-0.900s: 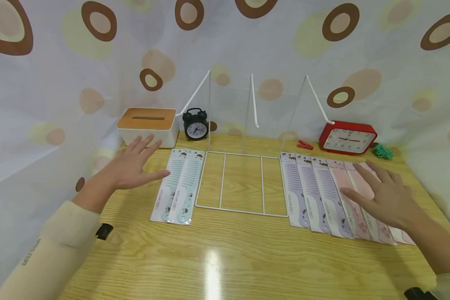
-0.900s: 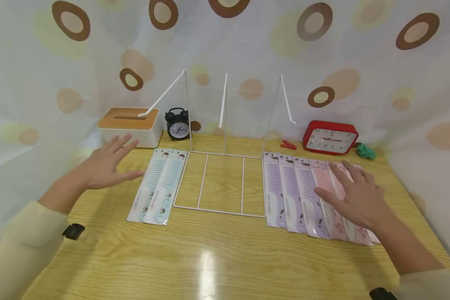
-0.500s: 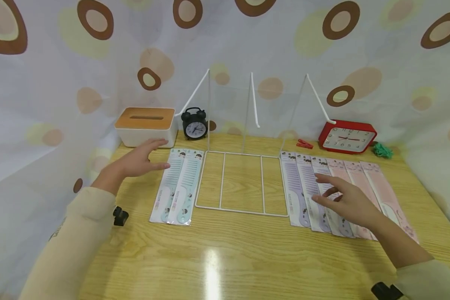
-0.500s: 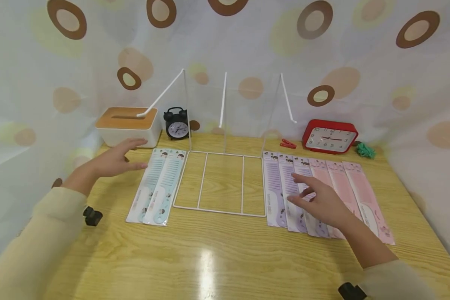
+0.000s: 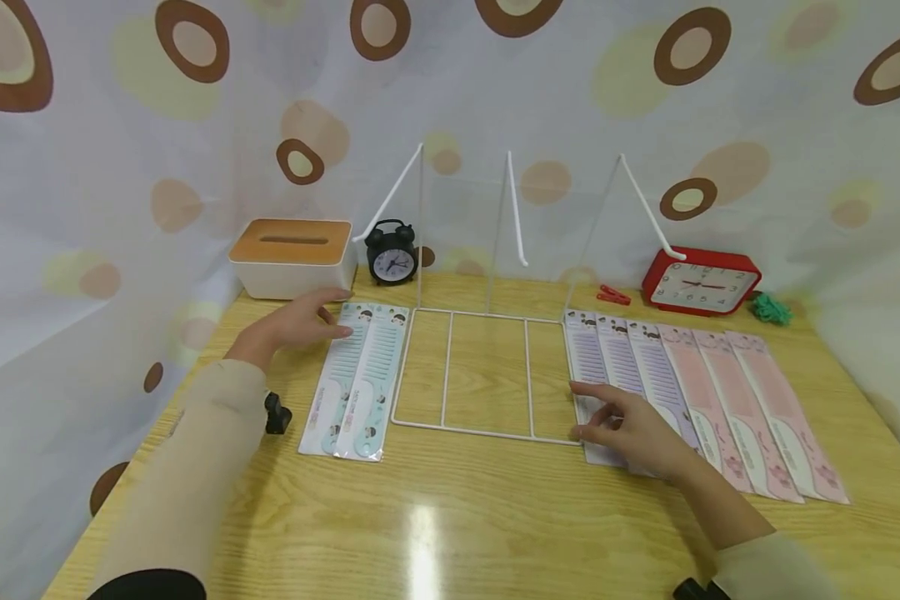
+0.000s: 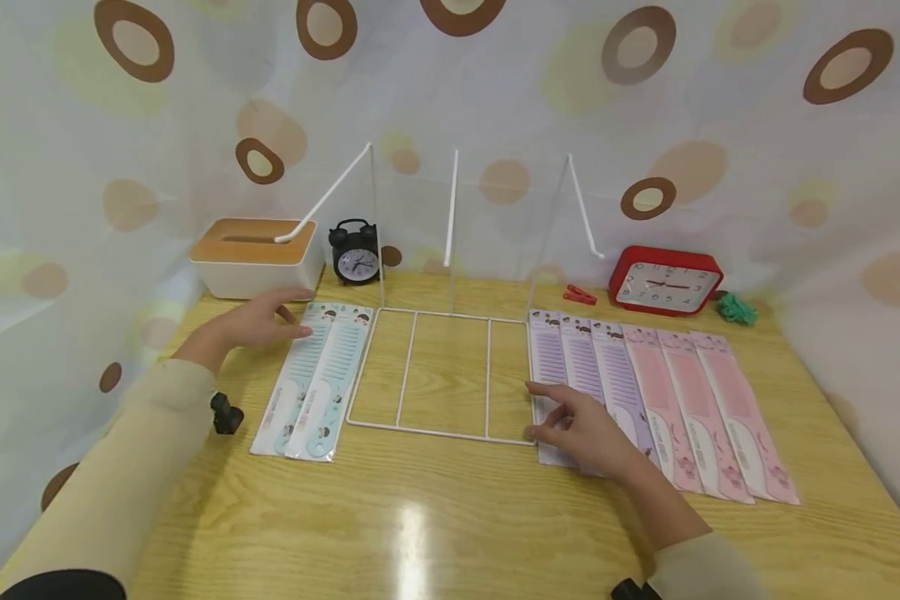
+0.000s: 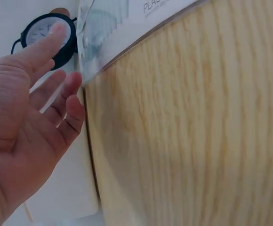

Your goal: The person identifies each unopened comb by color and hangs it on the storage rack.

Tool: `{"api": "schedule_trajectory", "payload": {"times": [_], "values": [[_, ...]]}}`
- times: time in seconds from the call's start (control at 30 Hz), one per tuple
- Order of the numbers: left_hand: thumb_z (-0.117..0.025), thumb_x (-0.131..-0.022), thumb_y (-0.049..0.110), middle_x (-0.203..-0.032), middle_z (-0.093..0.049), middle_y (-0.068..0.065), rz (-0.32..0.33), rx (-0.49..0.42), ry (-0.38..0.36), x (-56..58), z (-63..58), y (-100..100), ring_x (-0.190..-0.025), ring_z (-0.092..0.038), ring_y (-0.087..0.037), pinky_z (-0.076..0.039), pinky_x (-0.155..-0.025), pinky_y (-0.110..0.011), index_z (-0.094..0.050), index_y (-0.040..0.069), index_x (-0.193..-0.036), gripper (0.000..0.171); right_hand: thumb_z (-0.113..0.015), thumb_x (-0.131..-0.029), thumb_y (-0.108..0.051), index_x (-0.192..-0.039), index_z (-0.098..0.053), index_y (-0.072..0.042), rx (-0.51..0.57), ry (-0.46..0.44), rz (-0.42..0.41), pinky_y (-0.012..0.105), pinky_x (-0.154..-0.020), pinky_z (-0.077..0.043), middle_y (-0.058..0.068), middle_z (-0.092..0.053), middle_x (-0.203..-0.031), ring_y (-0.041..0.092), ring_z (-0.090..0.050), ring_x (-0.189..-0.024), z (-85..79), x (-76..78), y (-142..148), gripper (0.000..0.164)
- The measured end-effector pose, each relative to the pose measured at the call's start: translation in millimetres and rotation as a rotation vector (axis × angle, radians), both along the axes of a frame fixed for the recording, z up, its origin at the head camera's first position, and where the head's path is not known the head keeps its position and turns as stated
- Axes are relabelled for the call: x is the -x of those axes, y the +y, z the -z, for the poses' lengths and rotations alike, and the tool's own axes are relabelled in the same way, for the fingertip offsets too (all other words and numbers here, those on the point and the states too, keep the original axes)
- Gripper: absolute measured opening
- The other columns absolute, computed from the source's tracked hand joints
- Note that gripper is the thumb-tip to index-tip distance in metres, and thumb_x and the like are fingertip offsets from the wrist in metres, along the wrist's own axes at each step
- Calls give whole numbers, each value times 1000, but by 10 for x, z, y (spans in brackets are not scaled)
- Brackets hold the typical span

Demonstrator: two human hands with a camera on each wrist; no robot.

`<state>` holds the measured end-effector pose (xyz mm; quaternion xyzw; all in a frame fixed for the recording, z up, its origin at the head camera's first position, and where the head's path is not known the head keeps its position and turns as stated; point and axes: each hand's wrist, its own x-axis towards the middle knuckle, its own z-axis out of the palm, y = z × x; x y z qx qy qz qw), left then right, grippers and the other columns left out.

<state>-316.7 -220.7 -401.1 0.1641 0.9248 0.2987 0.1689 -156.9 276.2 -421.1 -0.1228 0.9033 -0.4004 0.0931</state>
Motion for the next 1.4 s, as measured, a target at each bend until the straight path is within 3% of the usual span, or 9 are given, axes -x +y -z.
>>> {"api": "schedule_trajectory", "payload": {"times": [0.13, 0.23, 0.37, 0.53, 0.83, 1.0, 1.17, 1.3, 1.4], "values": [[-72, -94, 28, -137, -45, -14, 22, 2, 17, 60, 89, 33, -100, -49, -27, -40, -89, -39, -37, 11, -155, 73, -81, -84, -24, -142, -56, -10, 37, -26, 27, 24, -52, -41, 7, -69, -90, 11, -58, -73, 42, -42, 8, 65], [-72, -94, 27, -122, -47, -13, 31, 11, 12, 48, 143, 25, -92, -47, -24, -38, -83, -37, -38, 12, -154, 71, -82, -83, -20, -141, -57, -8, 97, -34, 24, 21, -57, -44, 11, -72, -105, 11, -65, -78, 80, -64, 9, 64], [-72, -94, 25, -102, -49, -11, 66, 9, 31, 17, 178, -2, -82, -47, -21, -38, -77, -35, -41, 12, -153, 68, -83, -82, -17, -140, -58, -6, 164, -48, 39, 18, -67, -48, 14, -66, -131, 9, -69, -86, 127, -69, 4, 64], [-73, -93, 23, -88, -50, -8, 109, 3, 63, -1, 193, -43, -78, -45, -20, -38, -75, -34, -44, 9, -151, 67, -85, -79, -15, -139, -58, -6, 194, -90, 89, 20, -62, -48, 16, -64, -133, 9, -69, -82, 167, -41, -4, 66], [-80, -86, 19, -100, -53, -12, 98, -9, 36, 13, 196, -142, -84, -49, -23, -42, -74, -32, -56, 13, -141, 60, -85, -80, -17, -141, -57, -3, 159, -87, 105, 20, -68, -52, 16, -66, -121, 9, -67, -87, 203, -23, -16, 68], [-80, -86, 16, -110, -53, -17, 39, 11, 59, 46, 188, -249, -87, -49, -25, -42, -75, -33, -51, 10, -145, 66, -85, -80, -20, -139, -57, 0, 130, -92, 83, 19, -69, -52, 14, -67, -114, 9, -67, -87, 199, -3, 12, 68], [-76, -90, 14, -114, -57, -18, -43, 1, 95, -33, 24, -407, -95, -52, -27, -46, -78, -31, -51, 2, -141, 59, -85, -80, -18, -139, -56, 3, 149, -137, 66, 17, -69, -51, 14, -66, -110, 7, -65, -86, 170, 25, 25, 69], [-76, -89, 19, -103, -64, -13, -49, 10, 126, -187, -257, -533, -87, -53, -22, -45, -72, -29, -68, 0, -120, 37, -86, -78, -14, -139, -55, 5, 205, -173, 74, 17, -68, -52, 17, -65, -110, 6, -65, -85, 175, 31, 33, 71], [-75, -91, 23, -99, -67, -8, -27, 4, 136, -349, -489, -636, -84, -53, -16, -45, -70, -28, -72, 3, -111, 28, -86, -78, -13, -140, -54, 6, 231, -187, 72, 16, -67, -51, 18, -64, -110, 6, -65, -85, 183, 32, 28, 72]]}}
